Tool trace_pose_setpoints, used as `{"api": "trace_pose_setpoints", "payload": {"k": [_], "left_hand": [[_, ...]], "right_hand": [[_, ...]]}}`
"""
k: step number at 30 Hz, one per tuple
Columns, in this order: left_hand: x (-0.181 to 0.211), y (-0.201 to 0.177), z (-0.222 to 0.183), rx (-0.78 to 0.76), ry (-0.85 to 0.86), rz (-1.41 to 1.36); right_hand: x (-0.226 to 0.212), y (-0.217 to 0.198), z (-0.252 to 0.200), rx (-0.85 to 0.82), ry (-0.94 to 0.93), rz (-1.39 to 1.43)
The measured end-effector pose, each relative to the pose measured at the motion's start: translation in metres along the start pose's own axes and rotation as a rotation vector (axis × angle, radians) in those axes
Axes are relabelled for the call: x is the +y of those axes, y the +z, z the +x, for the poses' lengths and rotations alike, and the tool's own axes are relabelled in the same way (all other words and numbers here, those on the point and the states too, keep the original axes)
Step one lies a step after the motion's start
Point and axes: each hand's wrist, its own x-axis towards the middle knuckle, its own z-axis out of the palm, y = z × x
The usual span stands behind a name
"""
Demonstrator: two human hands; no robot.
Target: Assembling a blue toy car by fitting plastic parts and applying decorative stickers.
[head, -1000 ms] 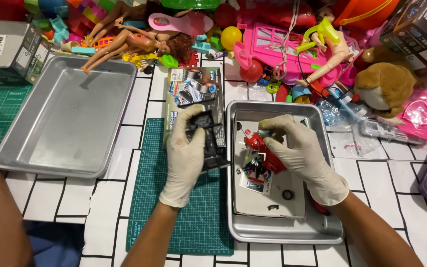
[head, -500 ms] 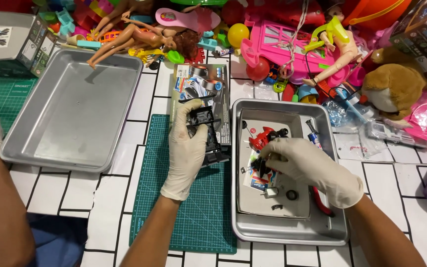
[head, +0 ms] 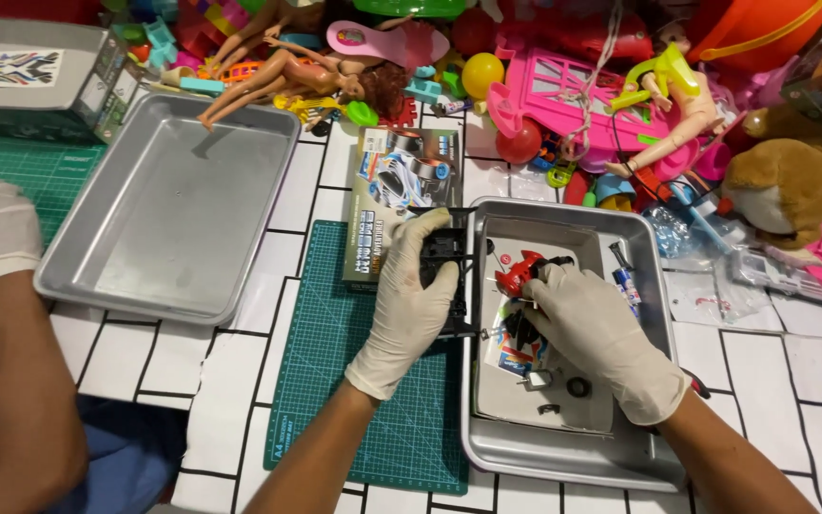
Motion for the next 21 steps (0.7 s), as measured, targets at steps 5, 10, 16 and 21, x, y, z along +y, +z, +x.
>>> {"api": "trace_pose_setpoints", "payload": {"k": [5,10,16,21], "left_hand": [[-0.004,-0.001,0.0,0.03,-0.027,-0.085],[-0.006,-0.003,0.001,0.044,-0.03,-0.089],[0.004,-0.003,0.002,0.024,-0.012,-0.108],[0.007,-0.004,0.002,0.01,0.001,-0.096]], "right_hand": [[0.01,0.024,-0.002,0.167,-0.12,-0.225],[0.004,0.019,0.004,0.079,-0.037,-0.177],[0.002,0.007,0.007,-0.017,0.085,-0.033],[0.006,0.025,0.006,0.055,0.069,-0.048]]}}
